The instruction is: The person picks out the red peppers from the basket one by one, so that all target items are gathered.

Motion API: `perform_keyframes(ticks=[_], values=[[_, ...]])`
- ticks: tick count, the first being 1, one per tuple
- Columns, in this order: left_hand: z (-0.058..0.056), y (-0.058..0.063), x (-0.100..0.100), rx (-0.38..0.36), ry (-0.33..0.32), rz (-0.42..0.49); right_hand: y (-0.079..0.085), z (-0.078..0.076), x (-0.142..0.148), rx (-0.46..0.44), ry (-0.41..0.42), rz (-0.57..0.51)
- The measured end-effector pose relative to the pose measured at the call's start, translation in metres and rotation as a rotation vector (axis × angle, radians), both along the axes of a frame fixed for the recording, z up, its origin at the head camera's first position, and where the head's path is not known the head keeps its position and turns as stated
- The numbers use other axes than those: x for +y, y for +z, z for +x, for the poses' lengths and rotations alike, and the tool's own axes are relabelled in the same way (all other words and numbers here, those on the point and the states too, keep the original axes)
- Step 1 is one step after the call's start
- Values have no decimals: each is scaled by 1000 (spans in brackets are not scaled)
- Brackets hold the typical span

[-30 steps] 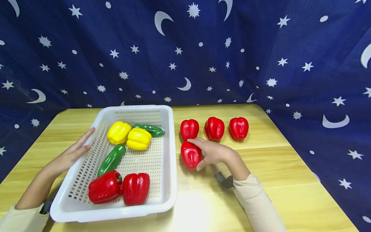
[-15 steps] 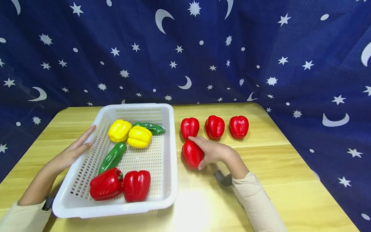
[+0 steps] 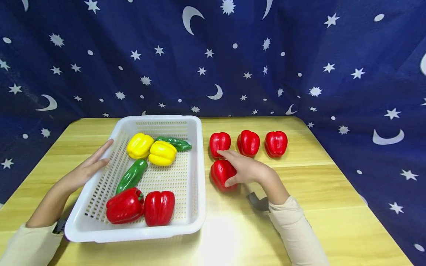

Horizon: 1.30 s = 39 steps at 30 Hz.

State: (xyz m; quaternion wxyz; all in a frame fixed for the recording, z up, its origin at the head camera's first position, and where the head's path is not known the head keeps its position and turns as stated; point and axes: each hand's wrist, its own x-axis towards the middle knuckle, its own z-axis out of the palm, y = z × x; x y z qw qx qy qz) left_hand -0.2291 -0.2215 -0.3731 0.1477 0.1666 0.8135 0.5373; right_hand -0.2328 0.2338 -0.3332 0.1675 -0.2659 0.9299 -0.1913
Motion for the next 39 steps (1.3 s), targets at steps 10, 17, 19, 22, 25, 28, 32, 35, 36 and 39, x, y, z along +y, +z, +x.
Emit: perform_keyframes(ticks=[10, 17, 19, 22, 25, 28, 32, 35, 36, 39], values=[[-2, -1, 1, -3, -3, -7, 7, 8, -17, 146, 28, -116], [-4, -1, 2, 0, 5, -17, 10, 21, -43, 274, 164, -195], [-3, 0, 2, -4, 6, -16, 9, 25, -51, 304, 204, -199], [-3, 0, 2, -10, 8, -10, 8, 30, -65, 336, 251, -185], [-3, 0, 2, -13, 9, -8, 6, 35, -78, 332, 291, -147], [-3, 0, 2, -12, 11, -12, 4, 39, -90, 320, 339, -99], [-3, 0, 3, -9, 14, -18, 2, 43, -102, 319, 388, -45], [-3, 1, 3, -6, 15, -21, 2, 44, -109, 326, 403, -2], [-3, 1, 3, -7, 15, -23, 2, 45, -111, 327, 406, 15], [-2, 1, 3, -13, 15, -21, 2, 47, -117, 311, 417, 85]])
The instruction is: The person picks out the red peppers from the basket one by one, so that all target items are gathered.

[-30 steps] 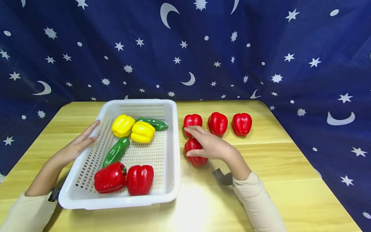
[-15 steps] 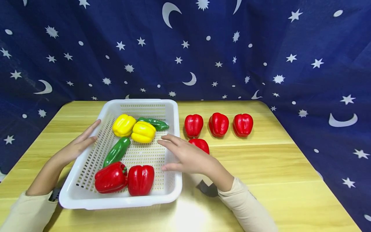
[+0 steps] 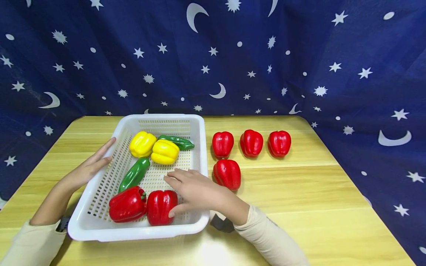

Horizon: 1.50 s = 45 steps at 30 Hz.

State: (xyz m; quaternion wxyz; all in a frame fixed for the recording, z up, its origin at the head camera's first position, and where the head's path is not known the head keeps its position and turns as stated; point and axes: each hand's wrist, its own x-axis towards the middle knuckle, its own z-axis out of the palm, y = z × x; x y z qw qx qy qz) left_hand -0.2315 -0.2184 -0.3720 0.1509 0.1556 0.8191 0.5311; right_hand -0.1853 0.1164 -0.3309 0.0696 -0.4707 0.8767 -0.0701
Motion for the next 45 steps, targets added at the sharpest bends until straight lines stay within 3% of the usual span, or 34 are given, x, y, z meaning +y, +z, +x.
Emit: perform_keyframes(ticks=[7, 16, 27, 37, 45], values=[[0, -1, 1, -11, -2, 21, -4, 5, -14, -63, -9, 176], [3, 0, -1, -2, 16, 4, -7, 7, -18, -26, 11, 225], [2, -2, -2, -2, 13, 10, -8, 8, -27, -7, -26, 297], [2, -2, 0, 4, 12, 3, -14, 6, -32, -49, -38, 254], [3, -3, -1, 8, 17, -12, -18, 5, -33, -26, -11, 212]])
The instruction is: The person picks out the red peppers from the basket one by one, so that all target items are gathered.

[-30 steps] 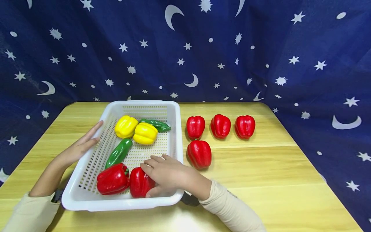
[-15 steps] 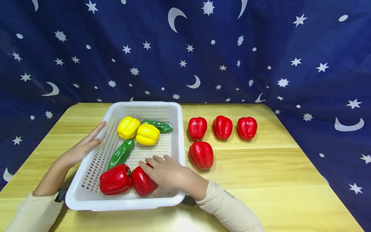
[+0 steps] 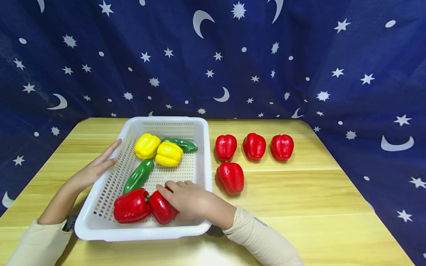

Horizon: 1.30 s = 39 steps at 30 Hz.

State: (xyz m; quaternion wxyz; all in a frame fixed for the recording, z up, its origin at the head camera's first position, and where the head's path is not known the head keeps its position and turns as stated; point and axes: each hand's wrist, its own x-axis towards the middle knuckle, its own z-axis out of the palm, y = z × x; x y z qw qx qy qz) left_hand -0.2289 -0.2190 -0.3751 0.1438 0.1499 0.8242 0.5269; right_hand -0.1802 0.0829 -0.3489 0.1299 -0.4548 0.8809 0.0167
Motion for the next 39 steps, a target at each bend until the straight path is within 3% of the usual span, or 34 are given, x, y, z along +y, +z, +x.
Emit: perform_keyframes(ticks=[10, 20, 39], values=[[2, 3, 1, -7, 2, -5, 2, -1, 5, -15, 58, -107], [1, 1, 2, -6, 6, -8, 8, -4, 11, -127, 7, -158], [1, 3, 2, -13, -4, 4, 35, -14, 51, -260, -29, -495]])
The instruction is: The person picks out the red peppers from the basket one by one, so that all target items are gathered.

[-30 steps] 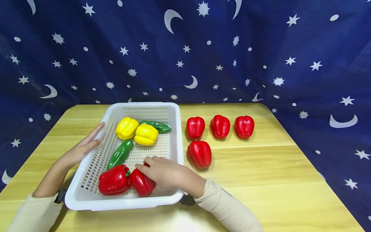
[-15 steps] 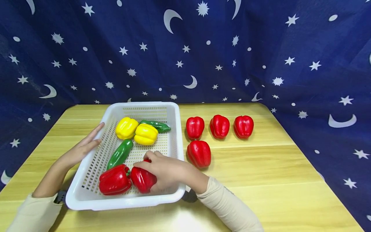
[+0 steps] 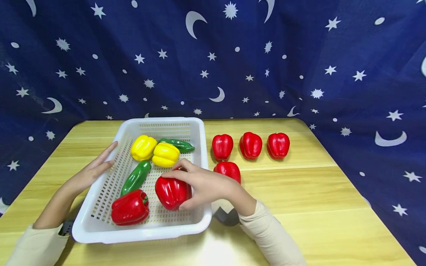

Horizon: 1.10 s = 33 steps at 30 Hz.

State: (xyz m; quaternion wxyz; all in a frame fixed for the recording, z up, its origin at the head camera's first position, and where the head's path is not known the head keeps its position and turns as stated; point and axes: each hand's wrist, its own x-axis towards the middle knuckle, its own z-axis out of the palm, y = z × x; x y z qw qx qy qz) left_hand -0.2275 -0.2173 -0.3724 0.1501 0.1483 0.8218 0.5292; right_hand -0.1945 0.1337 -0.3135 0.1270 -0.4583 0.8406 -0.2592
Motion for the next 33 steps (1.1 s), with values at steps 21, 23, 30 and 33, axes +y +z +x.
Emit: perform_keyframes(ticks=[21, 23, 30, 33], values=[[0, 3, 0, -1, -27, 28, 13, -8, 72, 108, -205, -208], [0, 4, 0, 3, -28, 23, 10, -8, 79, 109, -225, -209], [0, 2, -2, 7, -29, 22, 7, -13, 97, 197, -242, -208], [1, 1, -1, 4, -31, 29, 7, -14, 106, 219, -260, -201]])
